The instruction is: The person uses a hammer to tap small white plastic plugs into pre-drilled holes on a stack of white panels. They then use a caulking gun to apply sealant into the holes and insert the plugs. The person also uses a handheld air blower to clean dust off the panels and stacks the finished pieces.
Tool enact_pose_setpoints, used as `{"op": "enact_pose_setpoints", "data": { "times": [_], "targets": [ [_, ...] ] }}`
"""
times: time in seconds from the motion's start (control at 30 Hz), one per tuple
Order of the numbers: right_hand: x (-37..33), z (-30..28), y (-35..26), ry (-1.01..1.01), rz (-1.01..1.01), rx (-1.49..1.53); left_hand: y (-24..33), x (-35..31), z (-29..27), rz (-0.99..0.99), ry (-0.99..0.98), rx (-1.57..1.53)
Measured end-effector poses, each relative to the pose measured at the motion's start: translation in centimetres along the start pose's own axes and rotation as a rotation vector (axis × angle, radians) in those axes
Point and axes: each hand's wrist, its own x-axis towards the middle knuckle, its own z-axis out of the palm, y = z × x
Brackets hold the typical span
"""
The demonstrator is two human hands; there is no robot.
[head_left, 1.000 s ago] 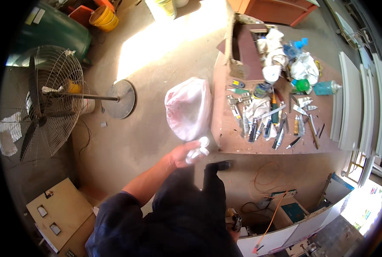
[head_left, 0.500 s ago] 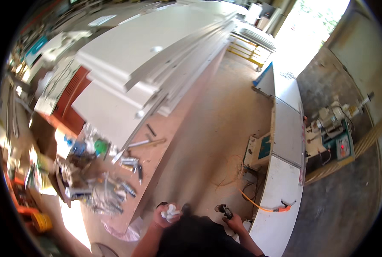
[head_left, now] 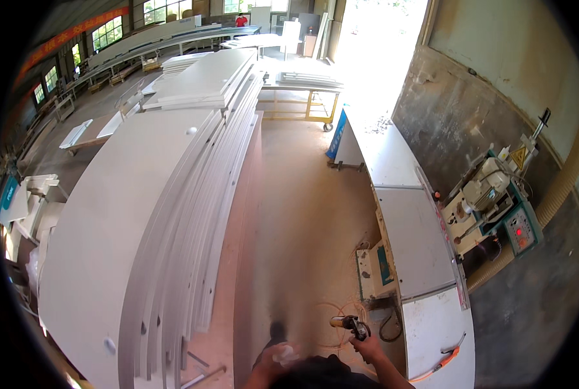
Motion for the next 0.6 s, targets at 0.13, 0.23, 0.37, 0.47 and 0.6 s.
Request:
{"op": "enact_pose_setpoints", "data": {
  "times": [0.13, 0.23, 0.37, 0.47, 0.6],
  "targets": [
    [4.2, -3.3, -10.6, 0.158, 0.03, 0.05, 9.9, 11.7, 6.8, -0.001, -0.173, -0.05],
    [10.9, -4.2, -15.4, 0.271, 0.003, 0.045, 16.5, 21.0, 7.8, 0.011, -0.27, -0.099],
    [24.3, -3.6, -16.8, 0.394, -0.102, -0.008, 25.8, 32.5, 8.0, 0.018, -0.349, -0.069],
    [34.0, -3.9, -21.1, 0.382, -0.006, -0.027, 34.1, 39.8, 6.7, 0.037, -0.29, 0.118],
    [46.4, -6.5, -32.8, 0.252, 0.042, 0.109, 43.0, 47.9, 6.7, 0.033, -0.193, 0.13]
  ]
}}
